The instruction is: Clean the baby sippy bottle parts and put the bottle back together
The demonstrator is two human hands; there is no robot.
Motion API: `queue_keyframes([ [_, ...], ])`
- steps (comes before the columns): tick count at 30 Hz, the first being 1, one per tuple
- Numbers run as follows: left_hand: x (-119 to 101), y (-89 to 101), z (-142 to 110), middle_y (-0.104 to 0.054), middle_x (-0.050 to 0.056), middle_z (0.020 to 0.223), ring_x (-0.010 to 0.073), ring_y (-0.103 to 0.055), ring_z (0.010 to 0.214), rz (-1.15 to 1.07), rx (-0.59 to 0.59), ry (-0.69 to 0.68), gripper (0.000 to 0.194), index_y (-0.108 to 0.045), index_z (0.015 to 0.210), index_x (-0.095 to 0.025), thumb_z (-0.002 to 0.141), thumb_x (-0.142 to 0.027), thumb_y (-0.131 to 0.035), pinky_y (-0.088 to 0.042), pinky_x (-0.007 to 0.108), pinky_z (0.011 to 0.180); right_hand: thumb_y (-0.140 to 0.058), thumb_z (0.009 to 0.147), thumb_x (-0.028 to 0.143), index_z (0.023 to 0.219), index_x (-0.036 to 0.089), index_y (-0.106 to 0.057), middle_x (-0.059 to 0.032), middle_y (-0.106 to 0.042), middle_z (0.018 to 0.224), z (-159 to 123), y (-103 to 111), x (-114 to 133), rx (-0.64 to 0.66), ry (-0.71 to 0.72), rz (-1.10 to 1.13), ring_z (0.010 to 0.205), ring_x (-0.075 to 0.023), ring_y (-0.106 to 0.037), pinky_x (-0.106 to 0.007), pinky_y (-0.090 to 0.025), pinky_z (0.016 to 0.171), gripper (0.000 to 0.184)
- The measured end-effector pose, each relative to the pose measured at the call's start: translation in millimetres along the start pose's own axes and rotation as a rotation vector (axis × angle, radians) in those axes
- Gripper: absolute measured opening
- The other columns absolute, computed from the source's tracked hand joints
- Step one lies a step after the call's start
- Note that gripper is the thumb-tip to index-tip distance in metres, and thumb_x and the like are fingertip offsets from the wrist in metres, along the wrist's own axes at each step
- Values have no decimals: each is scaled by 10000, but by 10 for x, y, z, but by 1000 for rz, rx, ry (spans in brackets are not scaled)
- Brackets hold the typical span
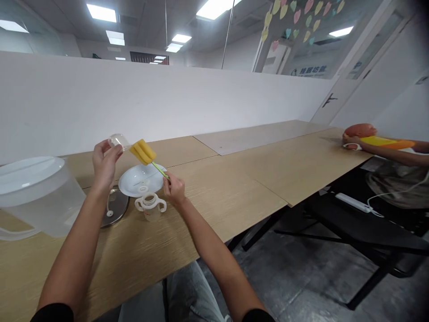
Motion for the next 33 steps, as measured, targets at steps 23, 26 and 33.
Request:
queue_keyframes([
  [23, 311, 680, -1049, -586, 133, 1258, 211, -633, 1024, 264, -108, -156, 530, -444, 1229, -202, 817, -439, -680, -534, 358, 883, -482, 898, 303, 694, 183, -618, -12, -589, 517, -22, 24, -32, -6, 166, -258, 479, -127, -488, -264, -273, 522, 273],
  [26, 387, 831, -1189, -566, 159, 1271, 254, -606, 1095, 411, -147, -262, 459, -505, 1232, -172, 870, -428, -625, -533, 397, 897, -440, 930, 280, 726, 172, -624, -13, -588, 530, -23, -12, -239, 62, -63, -328, 478, -120, -464, -253, -243, 523, 295],
  [33, 637, 684, -1310, -539, 162, 1249, 276, -603, 1071, 637, 105, -335, 413, -597, 1274, -187, 936, -404, -497, -506, 445, 959, -467, 938, 281, 759, 160, -629, -25, -610, 579, -76, -136, -313, 264, -172, -360, 517, -120, -486, -242, -233, 543, 270],
])
Point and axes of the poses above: each hand's wrist, its own z-axis towards the middle knuckle, its own y-axis out of the back of the hand, x = y × z, the point moved 7 cm from there along z, towards the middle knuckle
